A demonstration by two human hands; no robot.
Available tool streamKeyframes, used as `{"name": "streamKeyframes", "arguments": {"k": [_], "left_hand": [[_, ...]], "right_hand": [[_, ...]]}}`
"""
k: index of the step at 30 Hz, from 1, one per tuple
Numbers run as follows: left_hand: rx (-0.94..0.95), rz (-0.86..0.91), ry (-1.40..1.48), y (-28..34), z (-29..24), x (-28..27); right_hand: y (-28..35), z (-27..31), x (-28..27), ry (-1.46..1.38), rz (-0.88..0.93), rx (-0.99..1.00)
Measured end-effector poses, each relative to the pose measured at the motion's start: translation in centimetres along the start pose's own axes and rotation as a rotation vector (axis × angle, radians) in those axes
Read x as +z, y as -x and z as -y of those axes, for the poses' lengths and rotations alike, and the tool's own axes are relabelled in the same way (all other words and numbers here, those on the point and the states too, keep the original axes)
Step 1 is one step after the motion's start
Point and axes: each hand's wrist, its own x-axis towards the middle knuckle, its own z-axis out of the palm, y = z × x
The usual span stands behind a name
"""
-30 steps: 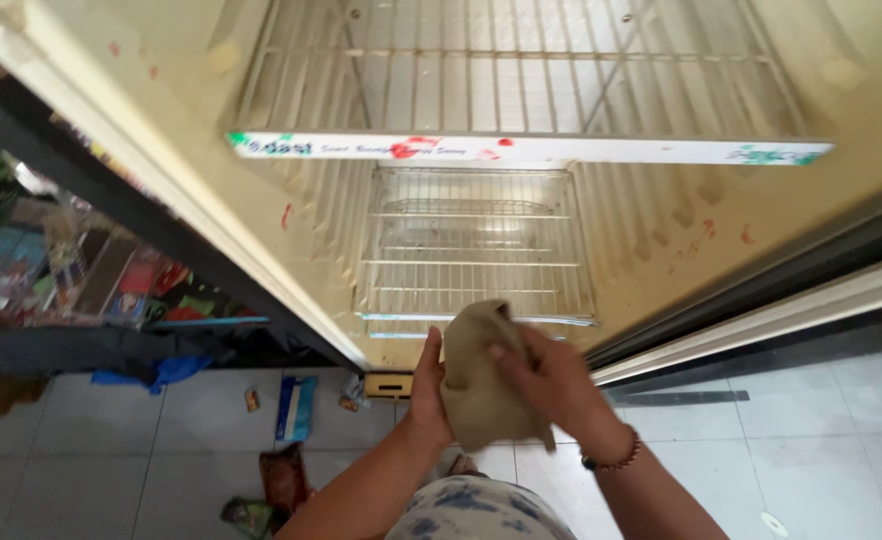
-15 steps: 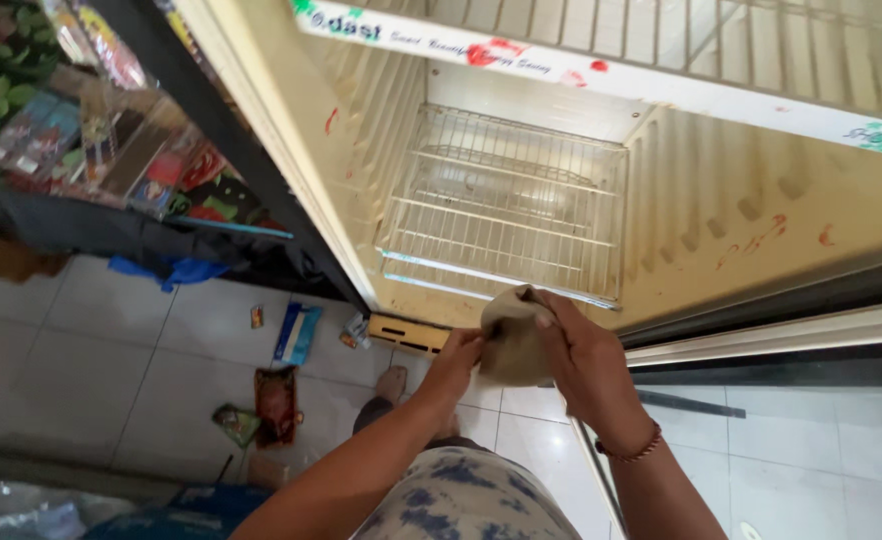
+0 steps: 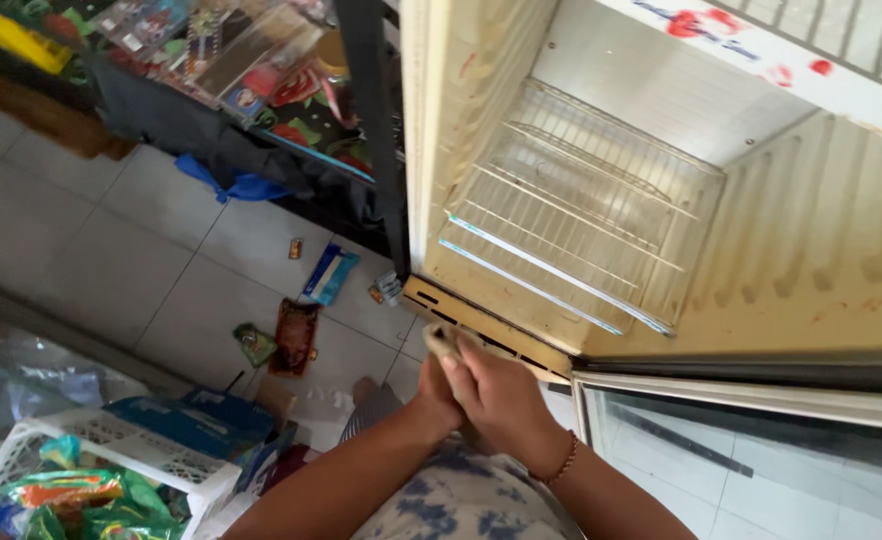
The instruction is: The person wipes the interior of a commercial freezer with a cloth, then picks up various packaged food items from a white basket and places them onto the freezer shelves. The person handles multiple packages one at a time and arranges them inside the freezer.
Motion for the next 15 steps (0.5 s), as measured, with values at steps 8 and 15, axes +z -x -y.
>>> {"name": "streamKeyframes", "arguments": {"k": [8, 15], "left_hand": [[-0.15, -0.336, 0.893, 1.4, 0.4, -5.5], [-0.317, -0.086, 1.29, 2.0, -10.4, -6.8]], "right_hand": [[-2.0, 2.8, 3.7, -0.091, -0.01, -0.57], [-5.8, 3.9, 4.9, -0.095, 0.191, -0.272]]}}
